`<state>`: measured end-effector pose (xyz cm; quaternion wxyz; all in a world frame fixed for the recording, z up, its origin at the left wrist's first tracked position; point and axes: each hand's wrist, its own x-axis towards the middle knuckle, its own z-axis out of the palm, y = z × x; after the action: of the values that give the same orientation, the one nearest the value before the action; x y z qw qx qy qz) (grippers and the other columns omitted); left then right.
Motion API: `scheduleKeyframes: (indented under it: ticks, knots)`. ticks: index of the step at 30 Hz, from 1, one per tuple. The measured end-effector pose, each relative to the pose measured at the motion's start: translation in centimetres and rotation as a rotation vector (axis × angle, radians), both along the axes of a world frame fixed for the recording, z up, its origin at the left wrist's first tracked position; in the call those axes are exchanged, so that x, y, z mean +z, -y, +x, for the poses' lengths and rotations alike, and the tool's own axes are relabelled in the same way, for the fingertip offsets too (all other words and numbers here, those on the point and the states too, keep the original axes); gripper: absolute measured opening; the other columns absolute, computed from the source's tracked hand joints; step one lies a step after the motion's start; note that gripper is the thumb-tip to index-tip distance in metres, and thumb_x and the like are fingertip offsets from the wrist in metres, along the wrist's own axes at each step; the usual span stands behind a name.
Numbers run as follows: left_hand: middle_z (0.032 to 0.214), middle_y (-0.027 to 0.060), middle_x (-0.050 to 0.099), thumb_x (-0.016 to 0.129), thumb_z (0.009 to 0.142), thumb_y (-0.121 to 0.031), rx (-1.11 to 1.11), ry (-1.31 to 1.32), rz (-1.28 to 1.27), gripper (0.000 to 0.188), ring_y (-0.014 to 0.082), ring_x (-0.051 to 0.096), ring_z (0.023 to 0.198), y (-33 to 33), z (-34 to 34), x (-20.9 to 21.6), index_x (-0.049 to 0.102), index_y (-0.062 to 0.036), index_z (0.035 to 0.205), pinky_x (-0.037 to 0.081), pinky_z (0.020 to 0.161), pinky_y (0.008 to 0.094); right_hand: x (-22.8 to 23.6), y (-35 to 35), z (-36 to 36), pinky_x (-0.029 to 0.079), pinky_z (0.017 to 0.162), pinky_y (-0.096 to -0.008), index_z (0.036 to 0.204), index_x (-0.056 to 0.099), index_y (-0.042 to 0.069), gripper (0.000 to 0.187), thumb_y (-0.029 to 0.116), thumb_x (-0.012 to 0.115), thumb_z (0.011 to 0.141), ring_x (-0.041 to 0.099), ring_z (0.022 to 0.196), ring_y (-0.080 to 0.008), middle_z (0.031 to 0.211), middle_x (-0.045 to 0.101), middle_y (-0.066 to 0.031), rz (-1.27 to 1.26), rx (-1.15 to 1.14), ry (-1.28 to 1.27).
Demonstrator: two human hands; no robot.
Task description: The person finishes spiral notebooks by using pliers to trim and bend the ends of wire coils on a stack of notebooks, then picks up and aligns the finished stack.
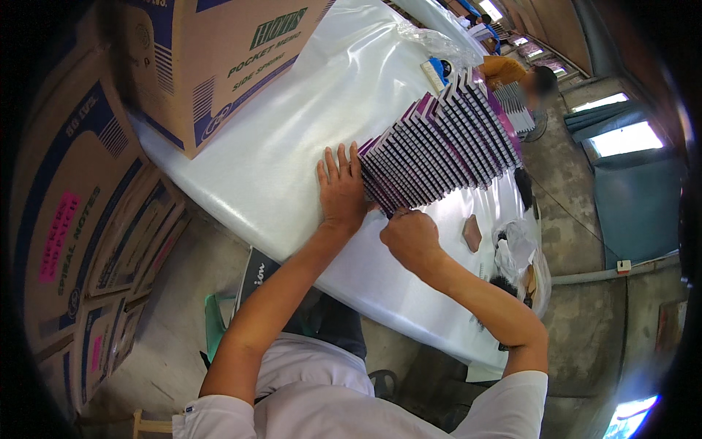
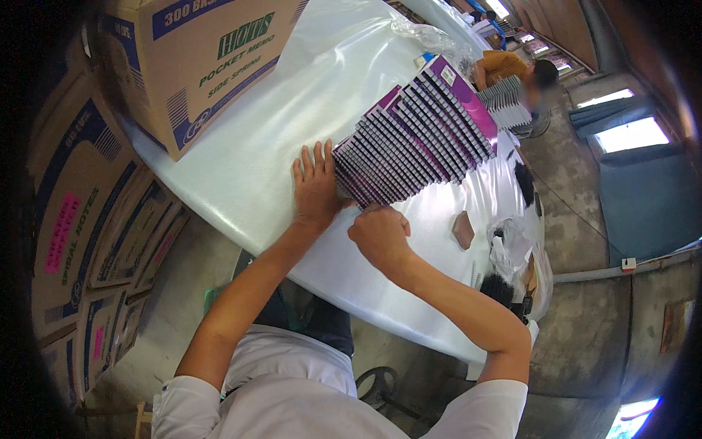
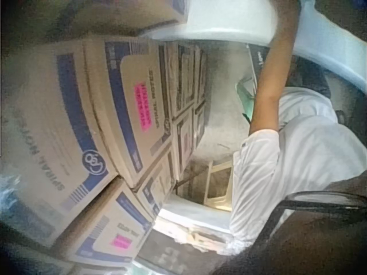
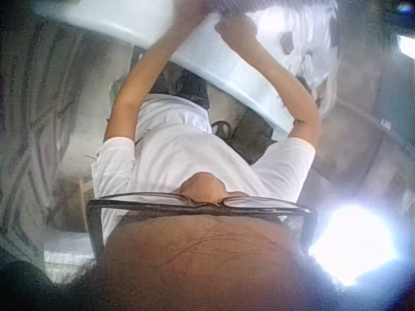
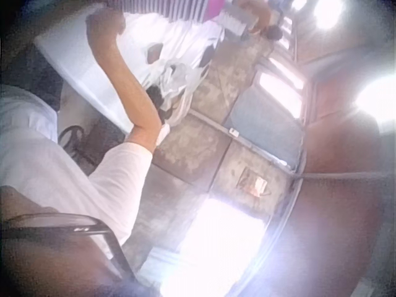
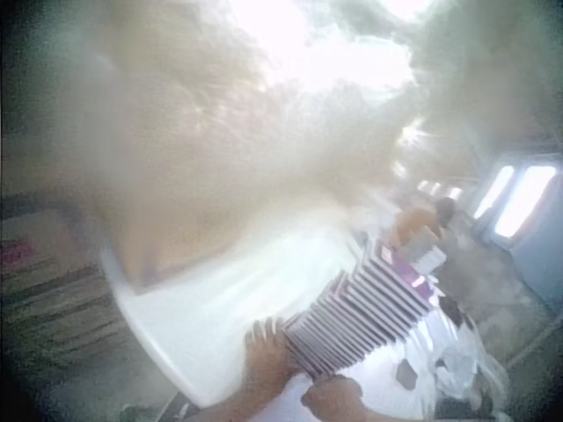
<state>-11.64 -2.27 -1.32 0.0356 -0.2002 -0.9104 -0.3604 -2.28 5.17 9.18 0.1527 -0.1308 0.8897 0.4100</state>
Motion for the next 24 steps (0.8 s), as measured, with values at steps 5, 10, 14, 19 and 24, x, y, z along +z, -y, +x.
scheduleKeyframes:
  ticks: [5,10,14,19,24]
  knots:
    - [0.153,0.0203,0.027,0.084,0.054,-0.057,-0.011,0.030,0.051,0.134,0.0407,0.018,0.144,0.4,-0.1,0.0,0.011,-0.0026,0.152,0.013,0.117,0.0533,1.0,-1.1,1.6,0.050,0.066,-0.0419,0.103,0.068,0.005,0.028,0.016,0.064,0.078,0.061,0.090,-0.0254,0.095,0.063,-0.0105,-0.142,-0.032,-0.156]
    - [0.155,0.0200,0.024,0.081,0.058,-0.059,0.010,0.073,-0.036,0.131,0.0382,0.015,0.145,0.4,0.1,0.6,0.010,-0.0010,0.151,0.013,0.118,0.0514,4.7,-3.7,3.5,0.040,0.092,-0.0413,0.119,0.058,0.009,0.036,0.019,0.057,0.084,0.049,0.110,-0.0213,0.115,0.054,-0.0089,-0.116,0.313,-0.273]
    - [0.154,0.0196,0.024,0.082,0.058,-0.057,-0.009,0.066,-0.006,0.131,0.0381,0.016,0.145,0.3,0.2,0.9,0.011,-0.0012,0.151,0.014,0.118,0.0516,3.3,-4.9,3.3,0.040,0.091,-0.0388,0.121,0.057,0.011,0.037,0.018,0.056,0.085,0.048,0.111,-0.0197,0.117,0.052,-0.0063,-0.071,0.412,-0.175]
    - [0.154,0.0200,0.026,0.085,0.055,-0.054,-0.004,0.066,0.024,0.131,0.0392,0.017,0.145,0.2,0.2,0.7,0.012,-0.0007,0.151,0.013,0.118,0.0521,2.6,-5.3,2.5,0.039,0.088,-0.0366,0.123,0.057,0.014,0.039,0.018,0.055,0.084,0.048,0.112,-0.0196,0.118,0.053,-0.0058,-0.033,0.404,-0.123]
    - [0.153,0.0209,0.028,0.086,0.053,-0.053,0.013,0.033,0.056,0.133,0.0415,0.018,0.144,0.0,0.1,0.3,0.014,-0.0008,0.151,0.013,0.117,0.0527,2.4,-4.8,2.3,0.042,0.083,-0.0349,0.107,0.062,0.007,0.027,0.018,0.056,0.083,0.052,0.105,-0.0220,0.109,0.057,-0.0083,-0.123,0.397,-0.104]
